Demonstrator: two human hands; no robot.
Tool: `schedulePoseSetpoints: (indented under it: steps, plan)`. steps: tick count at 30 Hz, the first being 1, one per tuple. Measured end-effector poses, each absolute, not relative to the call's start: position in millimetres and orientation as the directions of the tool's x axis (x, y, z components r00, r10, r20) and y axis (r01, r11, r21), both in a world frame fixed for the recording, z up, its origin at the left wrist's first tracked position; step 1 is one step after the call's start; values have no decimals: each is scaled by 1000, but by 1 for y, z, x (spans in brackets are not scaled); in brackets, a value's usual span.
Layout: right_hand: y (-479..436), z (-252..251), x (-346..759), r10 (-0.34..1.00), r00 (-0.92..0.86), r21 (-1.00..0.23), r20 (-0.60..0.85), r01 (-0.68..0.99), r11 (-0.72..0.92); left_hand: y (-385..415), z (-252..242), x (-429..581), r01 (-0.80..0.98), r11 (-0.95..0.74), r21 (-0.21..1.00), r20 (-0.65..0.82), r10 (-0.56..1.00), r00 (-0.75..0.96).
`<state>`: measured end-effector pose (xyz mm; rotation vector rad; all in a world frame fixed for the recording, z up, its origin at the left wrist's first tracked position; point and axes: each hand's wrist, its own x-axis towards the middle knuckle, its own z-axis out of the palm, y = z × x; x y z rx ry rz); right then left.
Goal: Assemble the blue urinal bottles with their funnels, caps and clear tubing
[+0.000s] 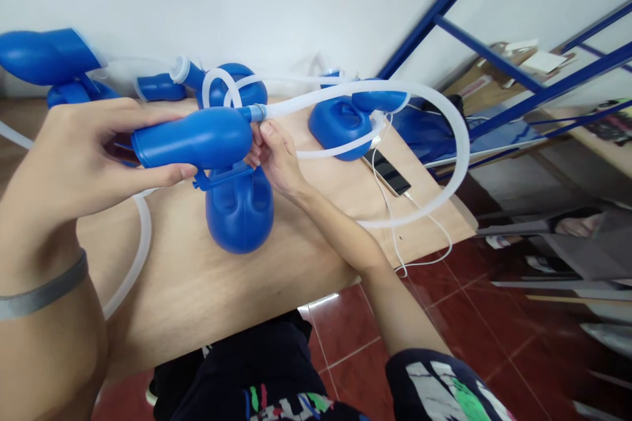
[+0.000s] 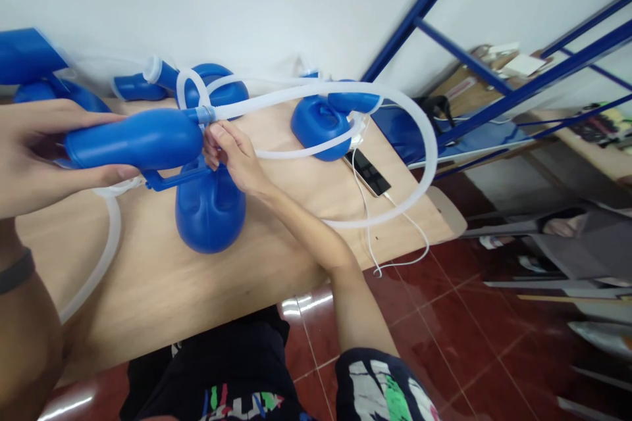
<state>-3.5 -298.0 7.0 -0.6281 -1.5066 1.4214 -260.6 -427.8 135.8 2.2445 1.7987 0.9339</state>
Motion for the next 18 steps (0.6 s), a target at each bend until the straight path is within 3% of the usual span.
schedulePoseSetpoints:
  steps: [4,11,18]
  plan:
    - [-295,2,-5,858,-407,-946,312,-212,243,-432,138,-265,783,-303,543,350,929,117]
    - [-294,14,-15,878,-322,-933,355,-174,313,-432,136,-264,763,-146,630,253,967,-24]
    - [-293,29,-27,889,-253,-863,382,-441,245,-434,138,-263,850,-221,479,405,914,10]
